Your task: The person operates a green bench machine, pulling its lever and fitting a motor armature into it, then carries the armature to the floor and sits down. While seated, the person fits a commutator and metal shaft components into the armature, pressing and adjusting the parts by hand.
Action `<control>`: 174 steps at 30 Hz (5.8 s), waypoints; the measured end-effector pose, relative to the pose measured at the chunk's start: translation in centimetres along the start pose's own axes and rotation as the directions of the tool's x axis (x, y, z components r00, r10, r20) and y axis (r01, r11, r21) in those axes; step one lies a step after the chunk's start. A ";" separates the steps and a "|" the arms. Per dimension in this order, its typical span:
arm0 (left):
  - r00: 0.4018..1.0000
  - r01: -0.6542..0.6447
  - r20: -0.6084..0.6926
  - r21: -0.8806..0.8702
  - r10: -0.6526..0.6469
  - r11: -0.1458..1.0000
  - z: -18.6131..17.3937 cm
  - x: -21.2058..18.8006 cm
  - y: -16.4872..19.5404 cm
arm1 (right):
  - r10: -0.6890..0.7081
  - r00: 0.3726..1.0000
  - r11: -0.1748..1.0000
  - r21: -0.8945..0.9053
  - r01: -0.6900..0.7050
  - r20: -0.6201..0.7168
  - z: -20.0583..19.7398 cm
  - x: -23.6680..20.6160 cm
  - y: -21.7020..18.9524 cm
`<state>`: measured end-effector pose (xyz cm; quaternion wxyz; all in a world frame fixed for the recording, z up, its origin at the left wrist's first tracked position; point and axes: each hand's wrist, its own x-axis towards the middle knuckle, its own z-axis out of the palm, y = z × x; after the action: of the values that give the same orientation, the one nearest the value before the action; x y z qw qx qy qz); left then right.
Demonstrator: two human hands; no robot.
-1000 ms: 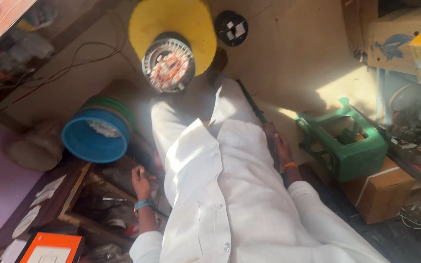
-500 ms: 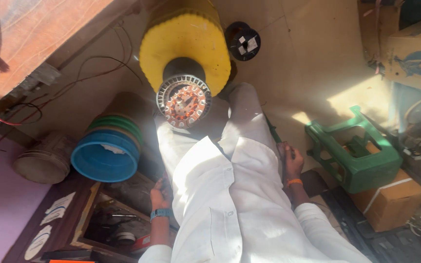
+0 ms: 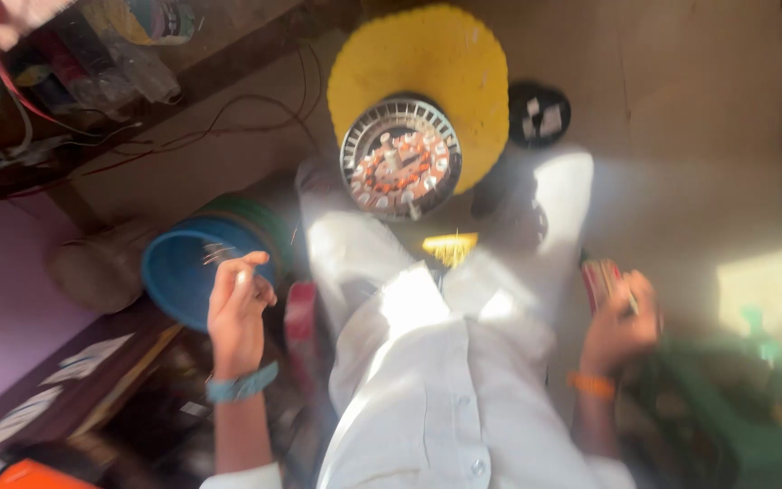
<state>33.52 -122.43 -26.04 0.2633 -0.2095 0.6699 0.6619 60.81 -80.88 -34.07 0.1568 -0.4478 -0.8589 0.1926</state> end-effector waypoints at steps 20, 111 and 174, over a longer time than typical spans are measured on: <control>0.848 0.173 0.531 -0.277 0.000 0.945 18.2 -6.7 -15.4 | -0.485 0.743 0.615 0.784 -0.086 0.462 0.7 -5.0 -11.1; 0.689 -0.070 0.678 -0.288 0.255 0.955 12.1 -1.4 -9.9 | -0.806 0.527 0.213 0.962 -0.169 0.271 6.2 -1.1 -17.3; 0.448 -0.706 0.082 0.643 0.890 0.296 16.6 6.4 -10.6 | -0.809 0.389 0.575 0.728 0.374 0.441 10.1 12.9 -29.0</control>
<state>36.48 -105.78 -38.08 -0.1583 0.1568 0.8814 0.4166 28.71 -87.35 -28.01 -0.0332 0.0889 -0.8577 0.5053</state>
